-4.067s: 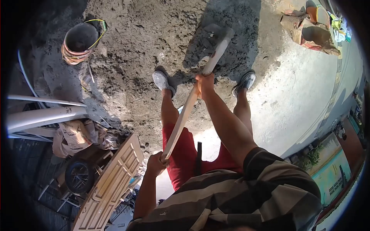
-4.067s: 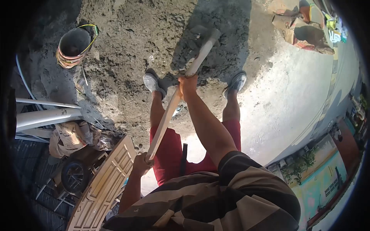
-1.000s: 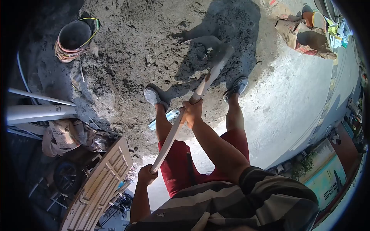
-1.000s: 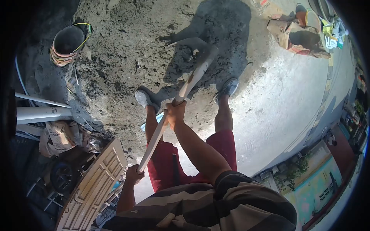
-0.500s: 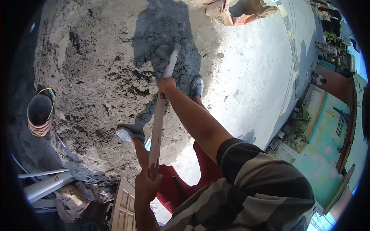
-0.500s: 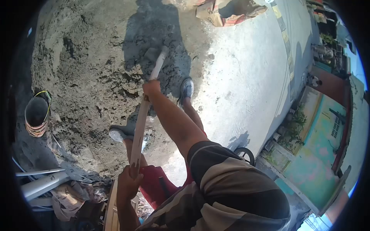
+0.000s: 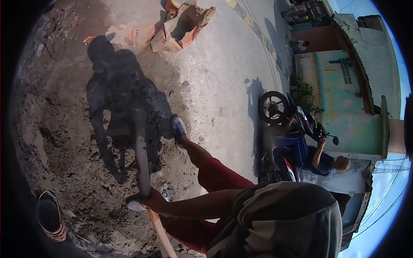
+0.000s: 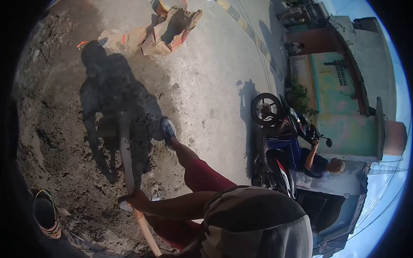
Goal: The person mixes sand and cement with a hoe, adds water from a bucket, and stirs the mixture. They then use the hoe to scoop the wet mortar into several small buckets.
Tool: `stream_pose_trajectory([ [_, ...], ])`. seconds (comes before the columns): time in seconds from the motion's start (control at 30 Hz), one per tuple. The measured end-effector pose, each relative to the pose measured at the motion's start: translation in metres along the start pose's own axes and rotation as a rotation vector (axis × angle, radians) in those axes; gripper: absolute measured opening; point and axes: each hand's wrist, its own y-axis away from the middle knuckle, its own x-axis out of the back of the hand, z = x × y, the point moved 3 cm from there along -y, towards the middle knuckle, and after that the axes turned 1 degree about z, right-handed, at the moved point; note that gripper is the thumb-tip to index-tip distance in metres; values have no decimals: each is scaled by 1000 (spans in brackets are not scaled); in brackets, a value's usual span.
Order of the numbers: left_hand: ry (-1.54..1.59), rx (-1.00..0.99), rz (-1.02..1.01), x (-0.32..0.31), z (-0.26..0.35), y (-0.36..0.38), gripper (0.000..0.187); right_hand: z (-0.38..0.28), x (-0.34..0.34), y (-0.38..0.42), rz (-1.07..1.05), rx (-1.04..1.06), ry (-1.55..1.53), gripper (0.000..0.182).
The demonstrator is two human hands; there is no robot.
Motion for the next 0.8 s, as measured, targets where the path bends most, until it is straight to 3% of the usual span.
stream_pose_trajectory([
  [0.03,119,-94,7,-8,9,-15,40,-12,7,-13,46,171,181,60],
  [0.07,312,-172,-3,-25,17,-31,39,-26,15,-40,-7,244,65,56],
  [0.1,893,-23,-216,-16,89,-39,28,-65,19,-52,-10,266,86,49],
  [0.13,533,-22,-201,-2,129,-60,22,-114,16,-65,1,309,33,45],
  [0.17,534,-297,-23,-7,158,-90,27,-150,10,-87,133,360,12,27],
  [0.2,441,-298,69,21,214,-90,31,-184,7,-125,132,484,126,24],
  [0.23,345,-291,161,51,271,-91,35,-222,-3,-148,229,451,179,20],
  [0.27,250,-274,251,80,328,-93,40,-245,-5,-188,125,434,328,22],
  [0.33,406,-226,208,89,354,-91,42,-244,-13,-257,96,315,605,27],
  [0.37,418,-208,223,84,340,-87,42,-224,-27,-251,72,311,615,27],
  [0.43,655,-73,179,40,285,-51,44,-139,-40,-231,114,35,770,36],
  [0.47,697,-21,150,11,238,-38,43,-66,-33,-260,200,174,878,49],
  [0.5,731,25,123,-7,194,-19,43,-22,-39,-222,273,103,789,59],
  [0.53,530,94,156,2,174,1,41,4,-44,-188,199,13,670,60],
  [0.6,455,80,142,-2,127,25,36,39,-47,-145,176,114,449,50],
  [0.73,349,197,148,-62,18,46,28,71,-24,-40,78,-5,53,48],
  [0.8,196,150,138,-70,19,49,29,79,2,-17,51,14,-94,45],
])
